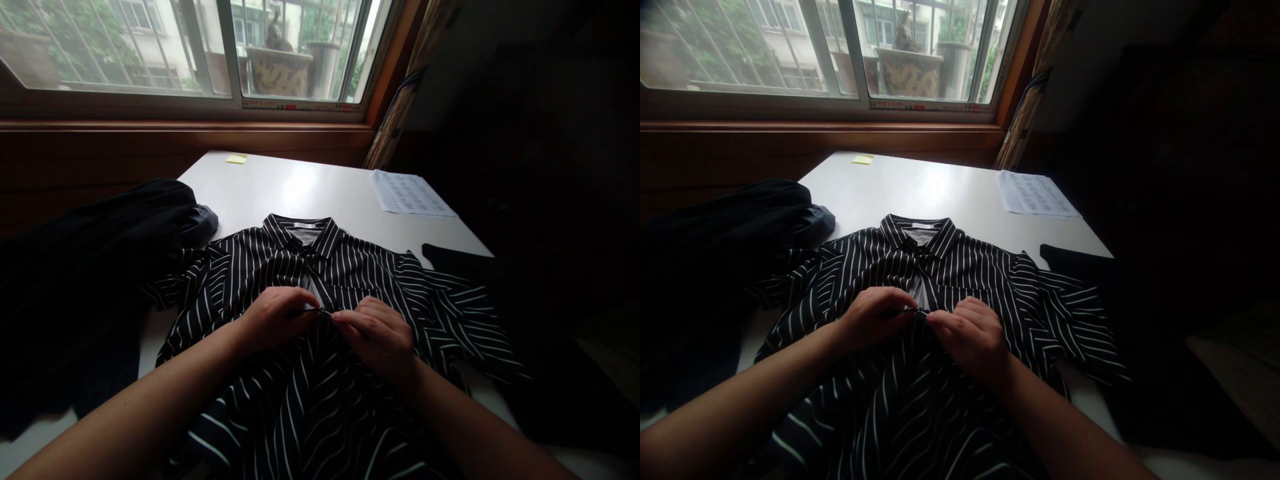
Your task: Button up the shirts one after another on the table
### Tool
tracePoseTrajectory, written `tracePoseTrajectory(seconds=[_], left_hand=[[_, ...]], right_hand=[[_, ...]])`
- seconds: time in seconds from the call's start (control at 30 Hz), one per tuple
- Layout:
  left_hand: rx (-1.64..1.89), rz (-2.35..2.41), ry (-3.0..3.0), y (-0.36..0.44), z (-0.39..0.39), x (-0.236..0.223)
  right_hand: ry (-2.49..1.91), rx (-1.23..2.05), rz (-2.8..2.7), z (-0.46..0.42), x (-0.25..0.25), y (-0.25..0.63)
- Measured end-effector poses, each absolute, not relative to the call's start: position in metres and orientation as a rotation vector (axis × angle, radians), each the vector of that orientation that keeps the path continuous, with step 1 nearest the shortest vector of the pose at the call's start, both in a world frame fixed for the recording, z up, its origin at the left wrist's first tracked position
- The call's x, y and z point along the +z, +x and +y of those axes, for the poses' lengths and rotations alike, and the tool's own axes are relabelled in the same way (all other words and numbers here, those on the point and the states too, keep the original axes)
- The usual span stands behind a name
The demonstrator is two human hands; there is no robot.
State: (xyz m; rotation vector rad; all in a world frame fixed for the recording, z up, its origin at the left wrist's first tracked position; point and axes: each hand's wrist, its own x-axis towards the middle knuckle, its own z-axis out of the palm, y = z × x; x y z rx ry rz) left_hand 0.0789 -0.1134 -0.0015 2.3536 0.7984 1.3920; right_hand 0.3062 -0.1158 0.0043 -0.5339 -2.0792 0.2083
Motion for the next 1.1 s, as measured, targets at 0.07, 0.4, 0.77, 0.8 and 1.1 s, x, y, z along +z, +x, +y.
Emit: tracePoseTrajectory(seconds=[0.07, 0.4, 0.77, 0.8, 1.1], left_hand=[[1.405, 0.794, 2.353, 0.079, -0.114, -0.001], [1.454, 0.795, 2.411, 0.082, -0.116, -0.001], [1.588, 1.415, 1.948, 0.06, -0.106, 0.0], [1.586, 1.4, 1.949, 0.06, -0.106, 0.0], [1.608, 1.353, 1.805, 0.059, -0.103, -0.005]], right_hand=[[-0.542, 0.208, -2.073, -0.116, 0.004, 0.307], [-0.507, 0.149, -2.124, -0.116, 0.002, 0.307], [-0.464, 0.106, -2.156, -0.119, 0.002, 0.308], [-0.496, 0.12, -2.124, -0.118, 0.003, 0.309], [-1.017, 0.263, -1.791, -0.113, 0.001, 0.314]])
